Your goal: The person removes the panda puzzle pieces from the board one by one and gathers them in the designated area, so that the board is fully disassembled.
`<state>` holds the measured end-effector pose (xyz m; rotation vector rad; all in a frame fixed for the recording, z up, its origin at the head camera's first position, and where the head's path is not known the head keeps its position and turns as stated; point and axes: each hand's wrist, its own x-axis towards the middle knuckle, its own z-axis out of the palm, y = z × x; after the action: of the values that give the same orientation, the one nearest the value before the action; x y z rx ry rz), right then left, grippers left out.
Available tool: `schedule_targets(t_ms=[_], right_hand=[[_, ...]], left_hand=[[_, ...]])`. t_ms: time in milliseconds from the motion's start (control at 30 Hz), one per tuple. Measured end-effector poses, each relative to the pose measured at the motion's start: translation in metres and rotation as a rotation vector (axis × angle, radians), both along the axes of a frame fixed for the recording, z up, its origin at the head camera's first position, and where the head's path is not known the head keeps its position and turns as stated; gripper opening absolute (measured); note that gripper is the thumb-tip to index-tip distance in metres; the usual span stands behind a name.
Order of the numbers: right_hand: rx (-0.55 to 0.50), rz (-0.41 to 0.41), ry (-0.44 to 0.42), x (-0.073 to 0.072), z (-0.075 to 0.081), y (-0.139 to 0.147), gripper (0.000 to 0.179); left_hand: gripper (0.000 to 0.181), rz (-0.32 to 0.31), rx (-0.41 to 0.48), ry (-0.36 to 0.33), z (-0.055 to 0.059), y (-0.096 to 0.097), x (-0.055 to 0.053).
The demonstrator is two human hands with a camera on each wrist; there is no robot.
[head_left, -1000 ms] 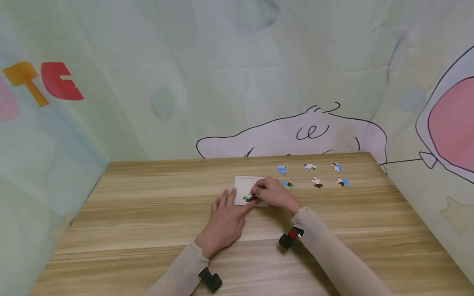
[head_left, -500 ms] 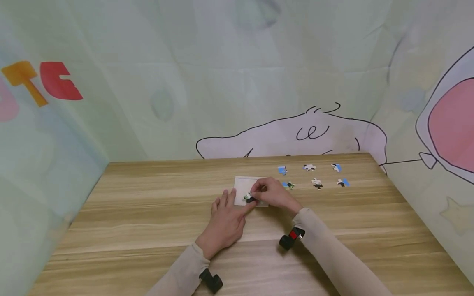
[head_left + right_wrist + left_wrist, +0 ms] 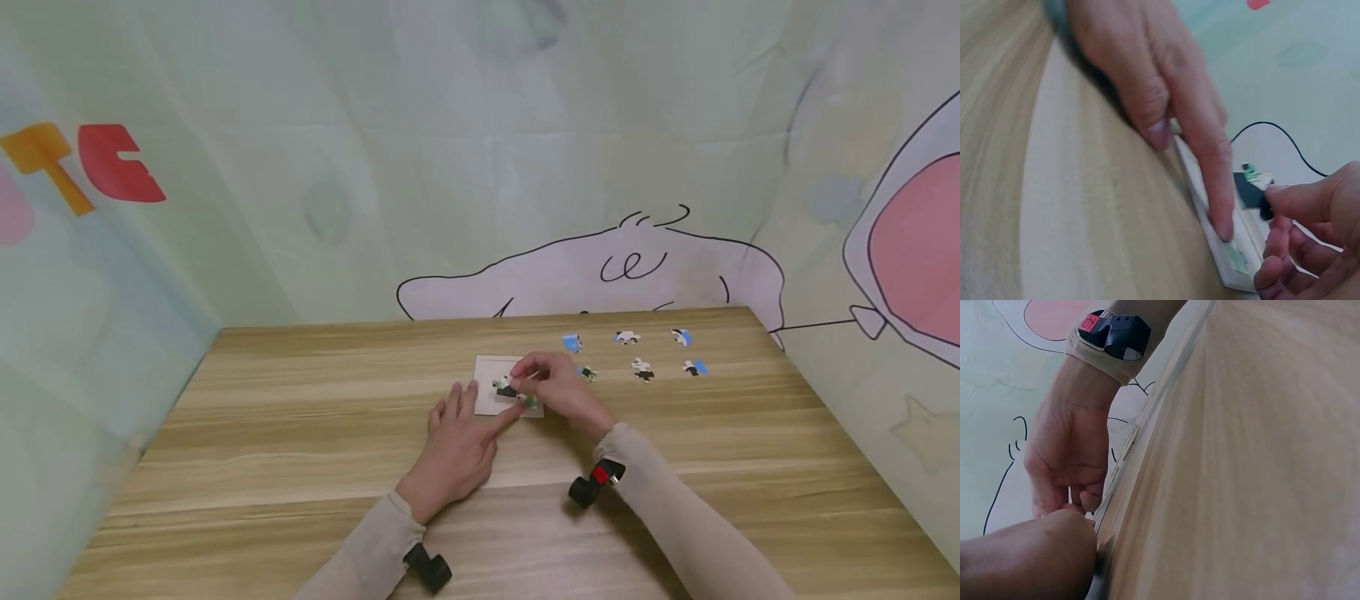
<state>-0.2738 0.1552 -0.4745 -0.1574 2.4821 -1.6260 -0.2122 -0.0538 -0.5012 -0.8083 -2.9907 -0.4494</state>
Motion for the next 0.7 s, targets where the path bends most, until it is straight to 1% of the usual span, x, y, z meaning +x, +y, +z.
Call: schedule_targets(t_ms=[100,167,300,333,433,533,567,700], right_hand=[[-0.015,-0.045,0.013,0.001,0.004,0.010,0.014],[0.003,-0.061,0.039,0.002,0.007,0.021,0.016],[0.026,-0.084,0.066,0.008,0.013,0.056,0.020],[0.038,-0.090,0.083,0.009,0.014,0.066,0.021],[0.083,-0.126,0.094,0.012,0.018,0.097,0.024],[0.151,-0.145,0.084,0.017,0.021,0.125,0.025],[0.177,-0.150,0.066,0.018,0.022,0.134,0.025],[0.251,-0.106,0.020,0.024,0.021,0.163,0.025]], left_hand=[[0.056,0.001,0.017,-0.013,0.001,0.000,0.000],[0.056,0.002,0.025,-0.017,0.001,0.000,0.001],[0.055,0.007,0.026,-0.009,0.001,-0.001,0.002],[0.055,0.008,0.025,-0.004,0.001,-0.001,0.002],[0.055,0.005,0.027,0.008,0.000,-0.001,0.003],[0.055,0.003,0.029,0.010,0.000,-0.001,0.003],[0.055,0.003,0.032,0.008,-0.001,0.000,0.003],[0.055,0.007,0.039,0.002,-0.001,0.001,0.002]])
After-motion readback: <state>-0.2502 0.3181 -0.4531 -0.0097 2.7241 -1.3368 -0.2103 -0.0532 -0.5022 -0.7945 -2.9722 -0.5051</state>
